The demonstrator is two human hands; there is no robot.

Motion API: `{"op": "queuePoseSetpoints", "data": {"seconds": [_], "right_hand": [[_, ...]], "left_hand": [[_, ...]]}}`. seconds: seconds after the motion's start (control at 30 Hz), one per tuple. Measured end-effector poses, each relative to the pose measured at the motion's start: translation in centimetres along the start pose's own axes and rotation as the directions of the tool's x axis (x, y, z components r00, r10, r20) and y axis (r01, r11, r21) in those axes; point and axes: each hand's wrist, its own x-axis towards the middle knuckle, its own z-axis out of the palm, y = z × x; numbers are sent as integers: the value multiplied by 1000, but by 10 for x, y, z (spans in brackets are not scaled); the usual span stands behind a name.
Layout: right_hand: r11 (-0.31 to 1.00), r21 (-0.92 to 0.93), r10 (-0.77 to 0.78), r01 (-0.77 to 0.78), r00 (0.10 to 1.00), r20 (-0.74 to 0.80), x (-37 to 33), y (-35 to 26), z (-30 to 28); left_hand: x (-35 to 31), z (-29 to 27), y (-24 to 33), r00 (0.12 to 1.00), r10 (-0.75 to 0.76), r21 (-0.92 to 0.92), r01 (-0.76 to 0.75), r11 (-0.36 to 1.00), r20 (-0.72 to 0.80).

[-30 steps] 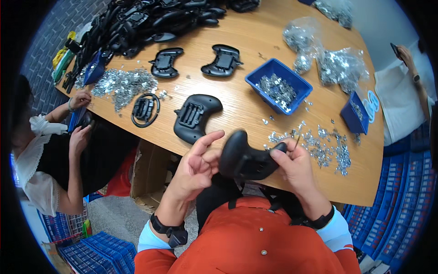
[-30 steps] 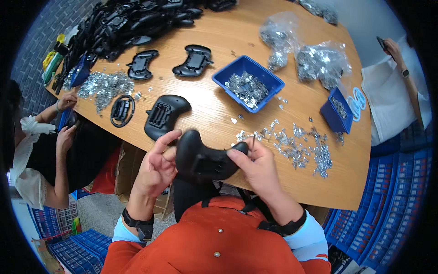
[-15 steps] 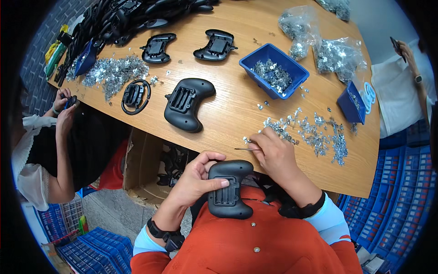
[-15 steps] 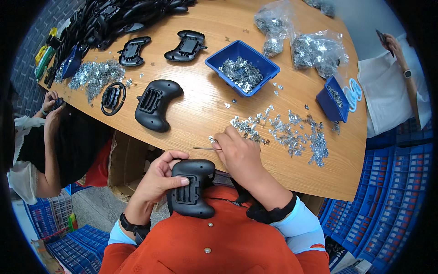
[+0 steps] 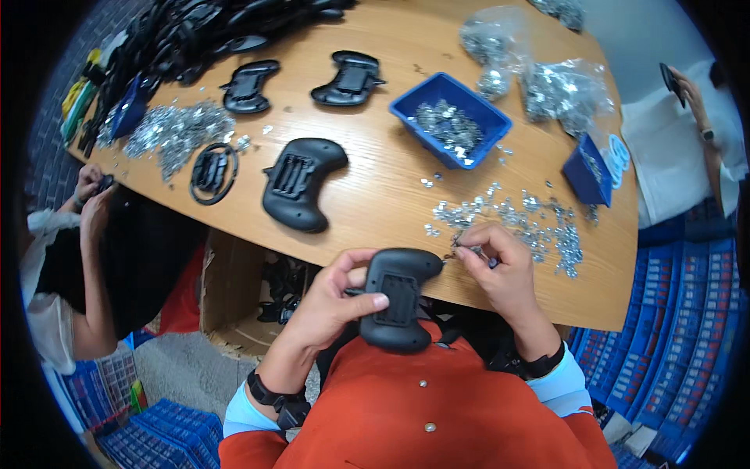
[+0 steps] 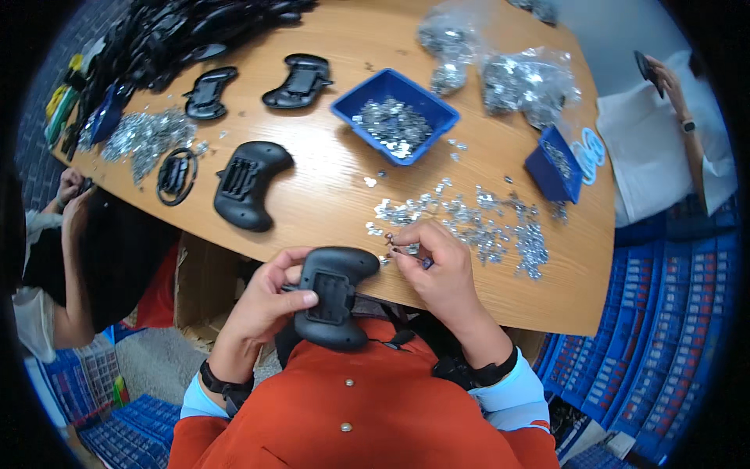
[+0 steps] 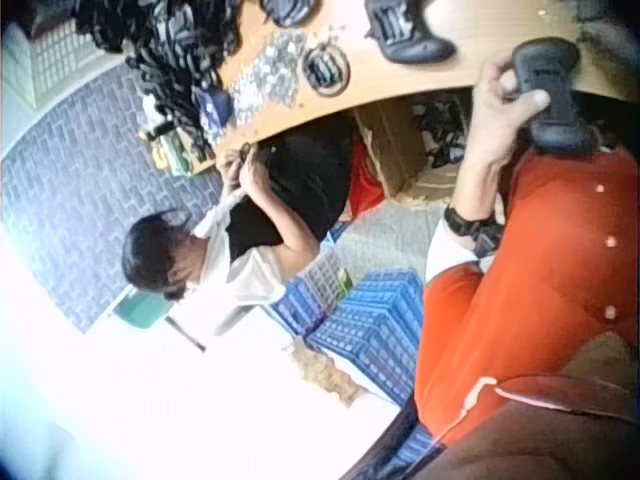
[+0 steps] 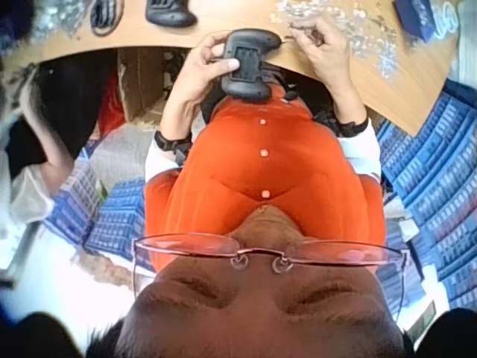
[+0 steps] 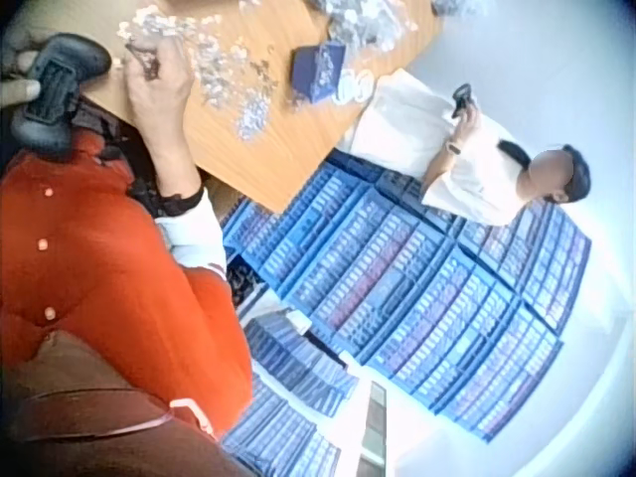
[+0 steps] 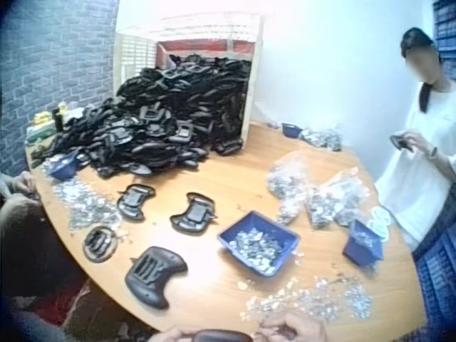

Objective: Assembling the internal components and casing of handheld game controllers using a screwdriver.

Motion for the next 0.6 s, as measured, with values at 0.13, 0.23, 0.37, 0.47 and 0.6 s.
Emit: {"op": "queuePoseSetpoints", "data": {"seconds": [0.13, 0.23, 0.37, 0.47, 0.6], "right_hand": [[980, 150, 129, -133, 991, 40, -23, 2, -13], [984, 175, 13, -34, 993, 119, -28, -10, -7], [970, 230, -115, 82, 984, 134, -22, -3, 10], [971, 237, -64, 26, 986, 155, -18, -1, 15], [974, 219, 6, -57, 974, 226, -16, -7, 19]], "left_hand": [[21, 8, -6, 993, 76, -14, -77, 997, -94], [30, 13, -6, 986, 145, 43, -142, 989, -82], [32, 19, -7, 955, 282, 126, -269, 955, -92], [31, 23, -11, 935, 342, 124, -330, 936, -95], [28, 22, -16, 917, 391, 156, -377, 913, -77]]}}
